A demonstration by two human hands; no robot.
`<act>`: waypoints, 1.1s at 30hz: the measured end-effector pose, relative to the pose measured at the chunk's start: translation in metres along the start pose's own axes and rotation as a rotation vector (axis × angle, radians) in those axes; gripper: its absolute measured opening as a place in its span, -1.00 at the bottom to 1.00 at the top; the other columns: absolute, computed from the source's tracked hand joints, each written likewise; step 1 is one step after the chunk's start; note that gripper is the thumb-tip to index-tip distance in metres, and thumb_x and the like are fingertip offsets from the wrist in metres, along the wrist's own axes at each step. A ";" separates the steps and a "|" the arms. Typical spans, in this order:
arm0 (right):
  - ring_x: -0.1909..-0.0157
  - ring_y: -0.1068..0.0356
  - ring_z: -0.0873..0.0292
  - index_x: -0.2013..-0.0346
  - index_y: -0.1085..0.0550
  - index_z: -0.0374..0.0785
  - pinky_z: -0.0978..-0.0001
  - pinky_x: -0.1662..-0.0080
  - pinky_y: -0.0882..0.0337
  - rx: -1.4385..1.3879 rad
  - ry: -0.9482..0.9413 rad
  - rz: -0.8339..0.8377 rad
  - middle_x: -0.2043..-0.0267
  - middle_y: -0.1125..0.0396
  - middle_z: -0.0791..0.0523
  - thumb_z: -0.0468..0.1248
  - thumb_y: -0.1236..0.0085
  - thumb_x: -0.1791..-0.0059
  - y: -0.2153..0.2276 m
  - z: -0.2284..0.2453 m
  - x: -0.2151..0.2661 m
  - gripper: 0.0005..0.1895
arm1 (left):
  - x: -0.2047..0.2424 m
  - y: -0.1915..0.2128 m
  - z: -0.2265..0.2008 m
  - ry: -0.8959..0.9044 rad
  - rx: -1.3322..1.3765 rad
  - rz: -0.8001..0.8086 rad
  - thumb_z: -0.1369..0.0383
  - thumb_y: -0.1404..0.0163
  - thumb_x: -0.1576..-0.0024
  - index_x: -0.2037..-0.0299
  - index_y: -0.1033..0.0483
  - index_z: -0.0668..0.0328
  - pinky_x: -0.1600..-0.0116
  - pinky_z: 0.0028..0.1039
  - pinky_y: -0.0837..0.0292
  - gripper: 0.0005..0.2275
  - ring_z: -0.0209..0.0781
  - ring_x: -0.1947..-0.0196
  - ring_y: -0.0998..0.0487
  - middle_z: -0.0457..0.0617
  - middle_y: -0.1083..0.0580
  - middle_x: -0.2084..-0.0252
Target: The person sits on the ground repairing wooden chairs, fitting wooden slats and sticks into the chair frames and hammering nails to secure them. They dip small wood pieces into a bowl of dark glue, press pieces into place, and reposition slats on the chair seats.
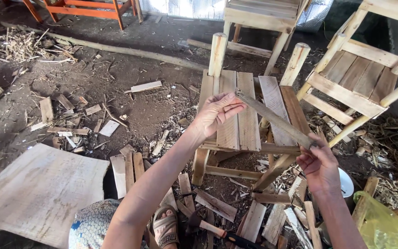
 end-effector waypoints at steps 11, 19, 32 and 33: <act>0.49 -0.39 0.36 0.10 -0.46 -0.25 0.57 0.34 -0.49 -0.019 -0.038 0.103 0.40 -0.42 0.14 -0.38 0.03 0.06 -0.042 0.013 0.028 -0.75 | 0.025 -0.023 -0.014 0.086 -0.063 0.166 0.44 -0.06 -0.03 0.23 -0.41 0.49 0.23 -0.42 -0.59 -0.79 -0.04 0.35 -0.58 0.23 -0.52 0.34; 0.51 -0.39 0.32 0.11 -0.46 -0.33 0.56 0.34 -0.48 0.001 -0.176 0.137 0.44 -0.42 0.09 -0.40 0.02 0.08 -0.037 -0.012 0.026 -0.74 | 0.037 -0.034 -0.033 -0.013 -0.209 0.265 0.21 0.12 -0.17 0.24 -0.44 0.43 0.22 -0.46 -0.56 -0.68 -0.17 0.39 -0.57 0.13 -0.51 0.37; 0.26 -0.40 0.17 0.11 -0.34 -0.38 0.43 0.13 -0.45 0.438 0.223 0.202 0.21 -0.40 -0.01 -0.55 0.00 0.13 -0.065 0.001 0.058 -0.70 | 0.044 -0.025 -0.044 -0.288 -0.349 0.169 0.42 0.08 -0.15 0.16 -0.42 0.35 0.16 -0.52 -0.56 -0.85 -0.21 0.35 -0.56 0.08 -0.49 0.35; 0.22 -0.40 0.20 0.10 -0.32 -0.40 0.47 0.13 -0.44 0.483 0.318 0.215 0.18 -0.40 0.00 -0.52 -0.01 0.12 -0.071 0.009 0.063 -0.70 | 0.045 -0.028 -0.044 -0.307 -0.368 0.171 0.46 0.07 -0.14 0.13 -0.40 0.37 0.15 -0.52 -0.57 -0.84 -0.20 0.33 -0.56 0.10 -0.49 0.34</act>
Point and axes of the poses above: each hand's wrist, its own x-axis away from the middle knuckle, its own y-axis out of the back of the hand, z = x × y, the point moved 8 cm from there along -x, towards the middle knuckle
